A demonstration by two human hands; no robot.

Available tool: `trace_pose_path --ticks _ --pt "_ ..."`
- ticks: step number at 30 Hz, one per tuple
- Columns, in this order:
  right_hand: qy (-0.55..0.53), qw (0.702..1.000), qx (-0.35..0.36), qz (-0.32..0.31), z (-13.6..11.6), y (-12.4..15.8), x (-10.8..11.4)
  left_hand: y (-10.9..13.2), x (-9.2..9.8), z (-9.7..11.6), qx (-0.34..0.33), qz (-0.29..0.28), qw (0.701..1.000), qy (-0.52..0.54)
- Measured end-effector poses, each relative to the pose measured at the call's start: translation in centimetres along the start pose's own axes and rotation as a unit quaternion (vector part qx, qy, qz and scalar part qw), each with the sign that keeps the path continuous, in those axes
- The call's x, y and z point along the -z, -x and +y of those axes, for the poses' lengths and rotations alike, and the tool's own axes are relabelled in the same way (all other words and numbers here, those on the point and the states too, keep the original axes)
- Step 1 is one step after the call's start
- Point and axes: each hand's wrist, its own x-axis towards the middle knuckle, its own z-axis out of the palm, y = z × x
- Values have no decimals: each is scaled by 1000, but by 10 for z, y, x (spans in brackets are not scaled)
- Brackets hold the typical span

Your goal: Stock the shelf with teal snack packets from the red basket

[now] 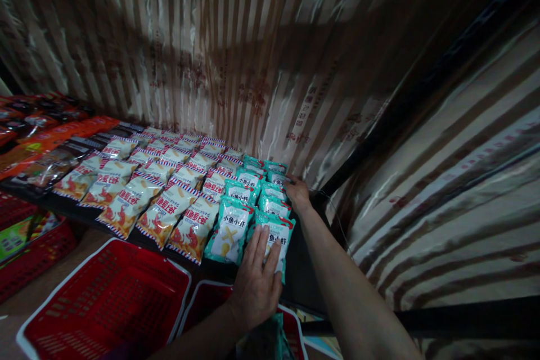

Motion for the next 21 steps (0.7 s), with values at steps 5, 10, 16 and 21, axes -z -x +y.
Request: trace_pose_path --ticks 5,10,16,21 --pt "30 1000 4 0 -7 1 0 -5 1 -2 -11 10 1000 -5" --pt "41 999 11 -8 -9 4 4 -7 2 -7 -25 17 1000 -8" --pt "54 996 61 -22 -17 23 19 -6 2 -9 -19 23 1000 -6" --pt "141 977 154 -30 -29 39 22 -4 1 -7 -21 25 999 -18"
